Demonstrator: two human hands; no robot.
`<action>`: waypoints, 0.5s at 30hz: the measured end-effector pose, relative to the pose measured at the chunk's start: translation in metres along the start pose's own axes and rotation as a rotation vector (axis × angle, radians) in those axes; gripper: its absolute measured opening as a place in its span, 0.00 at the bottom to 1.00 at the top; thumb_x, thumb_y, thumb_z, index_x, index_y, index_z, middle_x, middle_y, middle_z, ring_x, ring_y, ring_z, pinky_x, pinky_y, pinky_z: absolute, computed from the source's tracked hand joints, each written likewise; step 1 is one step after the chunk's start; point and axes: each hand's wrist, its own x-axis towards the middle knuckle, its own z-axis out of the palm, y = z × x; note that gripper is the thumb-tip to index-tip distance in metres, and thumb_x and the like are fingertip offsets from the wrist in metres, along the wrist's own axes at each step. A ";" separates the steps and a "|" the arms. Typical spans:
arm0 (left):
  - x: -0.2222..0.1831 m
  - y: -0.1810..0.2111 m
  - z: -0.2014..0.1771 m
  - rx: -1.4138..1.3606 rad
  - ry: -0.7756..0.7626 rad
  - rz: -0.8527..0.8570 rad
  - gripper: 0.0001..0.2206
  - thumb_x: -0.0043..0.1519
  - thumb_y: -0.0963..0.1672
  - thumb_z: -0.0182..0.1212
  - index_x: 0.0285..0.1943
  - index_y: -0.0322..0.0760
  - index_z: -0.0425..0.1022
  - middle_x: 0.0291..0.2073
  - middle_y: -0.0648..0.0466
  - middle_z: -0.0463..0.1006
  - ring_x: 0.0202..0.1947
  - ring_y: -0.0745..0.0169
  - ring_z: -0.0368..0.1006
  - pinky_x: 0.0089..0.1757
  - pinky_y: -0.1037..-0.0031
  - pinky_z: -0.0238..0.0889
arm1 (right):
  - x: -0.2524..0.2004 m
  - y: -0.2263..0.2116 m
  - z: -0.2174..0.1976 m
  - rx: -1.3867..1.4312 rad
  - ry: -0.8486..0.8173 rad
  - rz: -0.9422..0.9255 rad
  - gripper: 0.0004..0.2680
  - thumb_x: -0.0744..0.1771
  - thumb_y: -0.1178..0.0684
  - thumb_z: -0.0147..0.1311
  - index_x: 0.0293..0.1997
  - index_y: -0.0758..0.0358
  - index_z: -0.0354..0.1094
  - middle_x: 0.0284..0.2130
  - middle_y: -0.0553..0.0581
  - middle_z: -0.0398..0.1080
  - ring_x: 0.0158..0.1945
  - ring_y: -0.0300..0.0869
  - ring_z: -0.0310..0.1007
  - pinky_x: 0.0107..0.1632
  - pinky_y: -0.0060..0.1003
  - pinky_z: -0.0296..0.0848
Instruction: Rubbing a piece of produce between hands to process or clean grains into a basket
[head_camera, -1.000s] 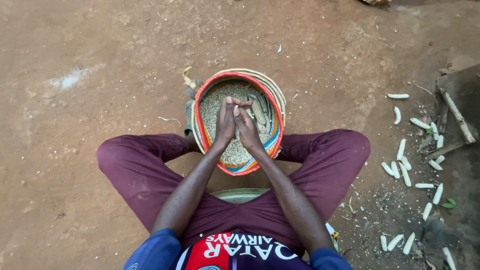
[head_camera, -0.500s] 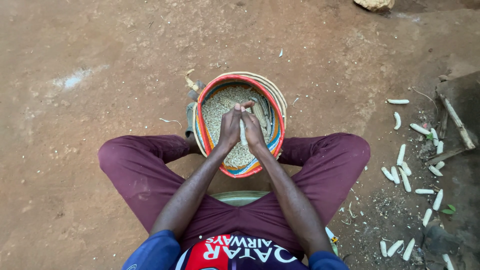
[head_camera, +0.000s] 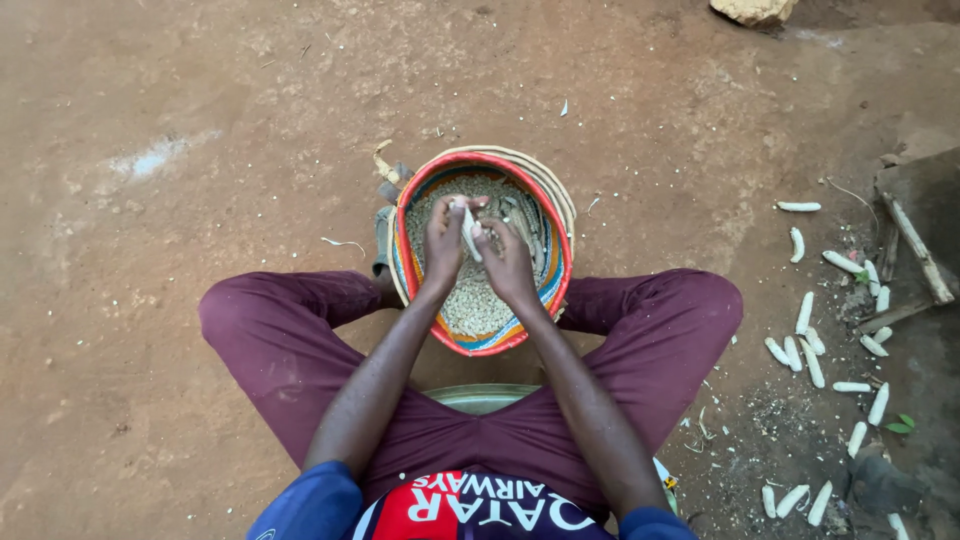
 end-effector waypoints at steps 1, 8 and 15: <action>0.004 0.001 -0.002 0.001 -0.004 0.000 0.10 0.77 0.43 0.45 0.60 0.34 0.70 0.53 0.40 0.83 0.57 0.46 0.79 0.59 0.54 0.68 | -0.001 -0.010 -0.005 0.001 0.004 0.000 0.14 0.73 0.41 0.55 0.57 0.59 0.74 0.48 0.69 0.74 0.58 0.66 0.73 0.60 0.57 0.70; 0.013 -0.004 -0.003 -0.405 0.148 -0.117 0.05 0.75 0.44 0.52 0.54 0.39 0.63 0.37 0.55 0.78 0.39 0.64 0.79 0.45 0.72 0.75 | -0.006 0.016 0.005 -0.420 -0.112 -0.270 0.13 0.75 0.42 0.46 0.61 0.57 0.68 0.37 0.61 0.75 0.41 0.59 0.80 0.41 0.56 0.78; 0.023 -0.012 -0.018 -0.785 0.020 -0.271 0.16 0.74 0.53 0.52 0.35 0.46 0.64 0.12 0.67 0.55 0.10 0.75 0.54 0.18 0.81 0.55 | -0.006 0.002 -0.003 -0.023 -0.288 -0.147 0.11 0.74 0.47 0.47 0.38 0.56 0.71 0.16 0.53 0.70 0.23 0.46 0.71 0.34 0.42 0.72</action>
